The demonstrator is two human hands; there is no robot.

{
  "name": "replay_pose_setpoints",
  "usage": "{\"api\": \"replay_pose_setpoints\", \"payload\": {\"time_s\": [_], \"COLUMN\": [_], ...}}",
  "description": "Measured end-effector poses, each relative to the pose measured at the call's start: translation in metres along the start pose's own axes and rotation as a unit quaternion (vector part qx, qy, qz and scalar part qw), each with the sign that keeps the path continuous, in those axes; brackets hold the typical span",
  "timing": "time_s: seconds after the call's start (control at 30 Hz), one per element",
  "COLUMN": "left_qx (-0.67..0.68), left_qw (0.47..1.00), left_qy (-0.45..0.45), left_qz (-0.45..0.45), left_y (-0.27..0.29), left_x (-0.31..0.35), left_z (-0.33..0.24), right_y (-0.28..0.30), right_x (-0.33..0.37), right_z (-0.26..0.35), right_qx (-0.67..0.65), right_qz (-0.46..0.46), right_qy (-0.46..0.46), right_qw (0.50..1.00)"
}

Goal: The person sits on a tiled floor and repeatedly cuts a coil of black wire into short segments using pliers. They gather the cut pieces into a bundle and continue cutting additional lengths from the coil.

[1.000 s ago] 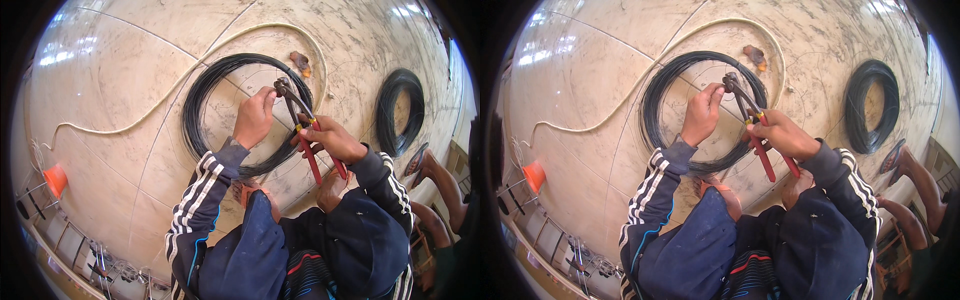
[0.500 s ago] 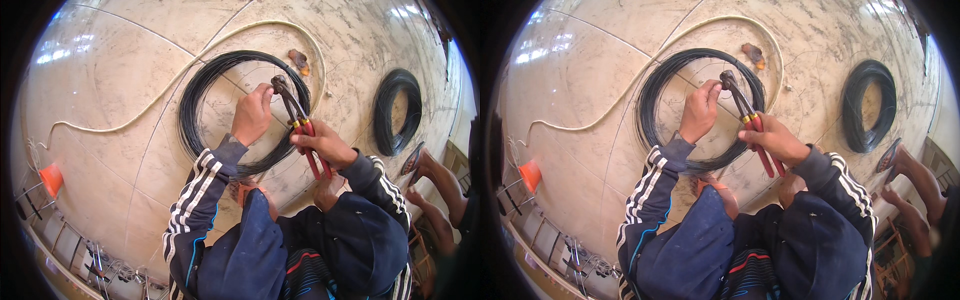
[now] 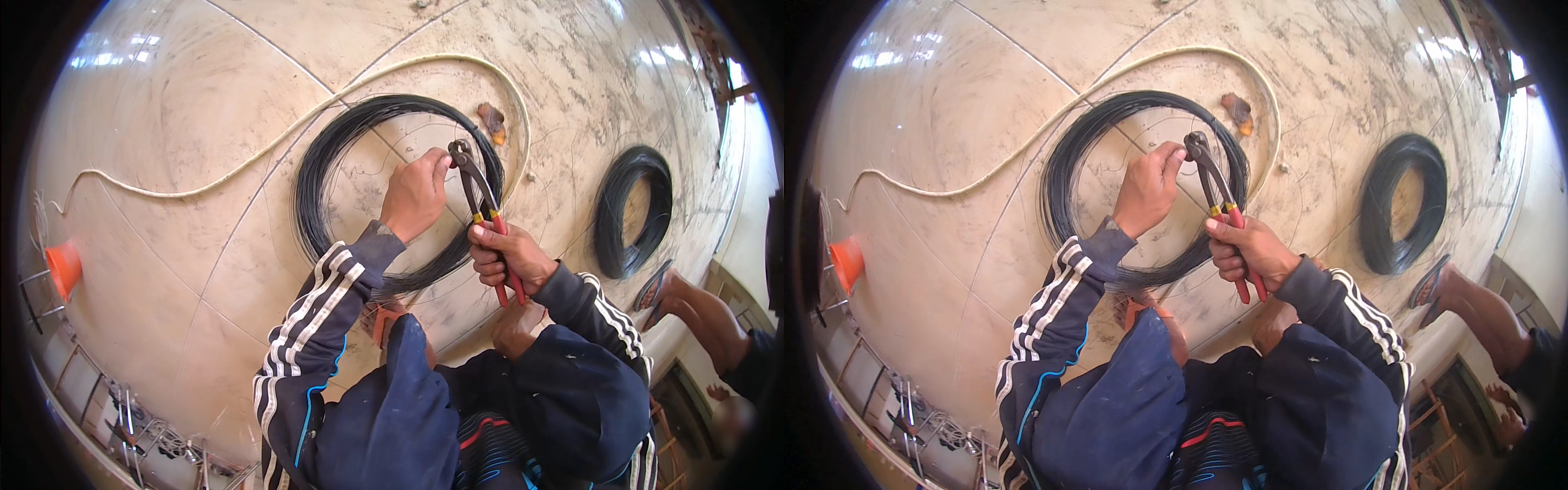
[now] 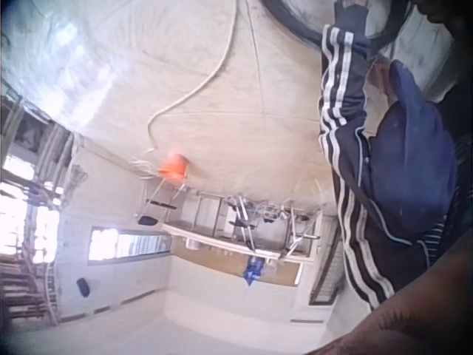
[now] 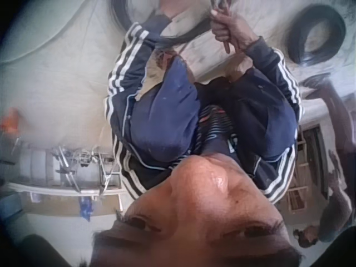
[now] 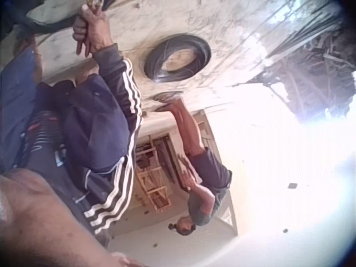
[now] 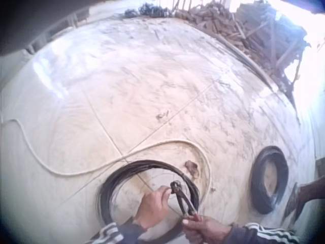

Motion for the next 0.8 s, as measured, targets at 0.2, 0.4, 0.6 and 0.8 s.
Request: {"api": "replay_pose_setpoints", "payload": {"time_s": [0.2, 0.4, 0.6, 0.8], "left_qx": [-0.038, -0.093, -0.073, -0.093], "left_qw": [0.999, 0.995, 0.996, 0.992], "left_qy": [-0.002, -0.018, -0.046, -0.086], "left_qz": [-0.007, 0.018, 0.011, 0.007], "left_y": [-0.009, -0.009, -0.01, -0.001], "left_x": [0.0, -0.002, -0.008, -0.013], "left_z": [0.007, 0.002, 0.018, 0.023], "right_y": [0.005, 0.011, 0.001, 0.0], "right_x": [-0.008, -0.004, 0.003, -0.004], "right_z": [0.009, 0.031, 0.022, 0.026], "right_qx": [0.21, 0.446, 0.288, 0.322], "right_qz": [-0.173, -0.208, -0.199, -0.187], "right_qy": [0.073, 0.114, 0.078, 0.069], "right_qw": [0.96, 0.863, 0.933, 0.925]}}
Point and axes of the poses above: each hand's wrist, its own x-axis away from the middle knuckle, its own y-axis out of the back of the hand, z = x × y, the point moved 4 cm from there along -x, towards the middle knuckle, and after that the axes turned 7 degrees about -z, right-handed, at the moved point
